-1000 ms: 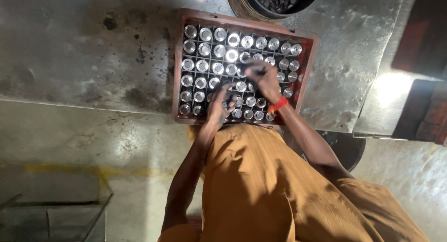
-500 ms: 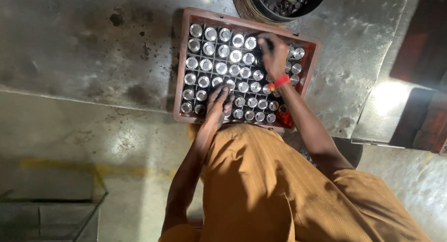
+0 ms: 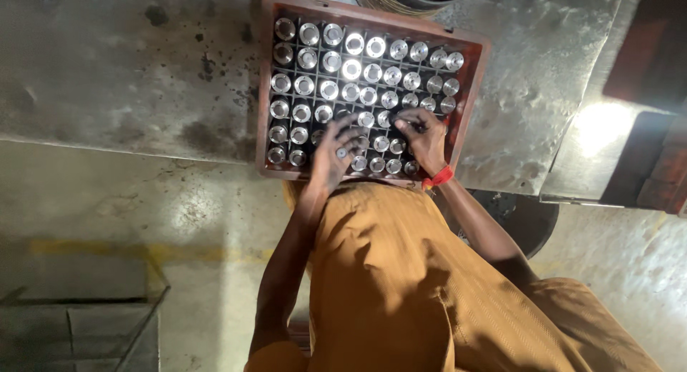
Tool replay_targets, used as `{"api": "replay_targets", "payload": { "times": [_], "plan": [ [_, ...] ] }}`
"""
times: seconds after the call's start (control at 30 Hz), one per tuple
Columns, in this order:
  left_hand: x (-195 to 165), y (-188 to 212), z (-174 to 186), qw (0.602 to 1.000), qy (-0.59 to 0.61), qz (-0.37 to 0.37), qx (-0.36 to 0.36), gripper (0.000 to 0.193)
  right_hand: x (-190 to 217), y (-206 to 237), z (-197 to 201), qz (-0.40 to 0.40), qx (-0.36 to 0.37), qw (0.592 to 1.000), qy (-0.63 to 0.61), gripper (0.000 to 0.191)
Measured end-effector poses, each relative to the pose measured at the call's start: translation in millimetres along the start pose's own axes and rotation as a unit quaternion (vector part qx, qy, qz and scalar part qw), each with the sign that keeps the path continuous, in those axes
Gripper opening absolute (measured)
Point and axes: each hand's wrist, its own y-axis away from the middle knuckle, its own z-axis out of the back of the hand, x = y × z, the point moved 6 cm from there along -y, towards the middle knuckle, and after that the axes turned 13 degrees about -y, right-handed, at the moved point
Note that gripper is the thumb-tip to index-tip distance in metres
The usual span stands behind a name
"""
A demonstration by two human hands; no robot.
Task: The person arranges small metal caps into a red plastic crate, placing them one by one into the grid slots. The person then uses a cylindrical object to press down on the caps to ensure they are seated properly.
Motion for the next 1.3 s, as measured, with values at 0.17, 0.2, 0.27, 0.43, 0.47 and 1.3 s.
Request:
{"api": "replay_targets", "payload": {
  "times": [0.17,0.2,0.27,0.43,0.47,1.3],
  "plan": [
    [-9.0,0.0,-3.4,0.998,0.056,-0.005,-0.003,0.07,23.9,-9.4,-13.0,0.192,0.065,0.957,0.206,0.018],
    [-9.6,0.1,-4.7,0.998,0.058,-0.006,-0.004,0.07,21.5,-12.6,-13.8,0.155,0.064,0.965,0.2,0.02],
    [-11.1,0.7,-7.0,0.998,0.058,-0.014,-0.003,0.071,19.6,-15.0,-18.4,0.115,0.076,0.962,0.237,0.022],
    [-13.4,2.9,-9.4,0.996,0.077,-0.039,0.021,0.073,33.4,-11.9,-24.7,0.167,0.07,0.951,0.251,0.022],
    [-13.1,3.4,-9.1,0.996,0.079,-0.04,0.021,0.074,39.3,-9.8,-25.4,0.203,0.065,0.949,0.23,0.023],
    [-13.4,4.0,-17.6,0.997,0.068,-0.033,-0.002,0.084,58.8,-25.7,-16.5,0.303,0.048,0.926,0.219,0.013]
  ]
}}
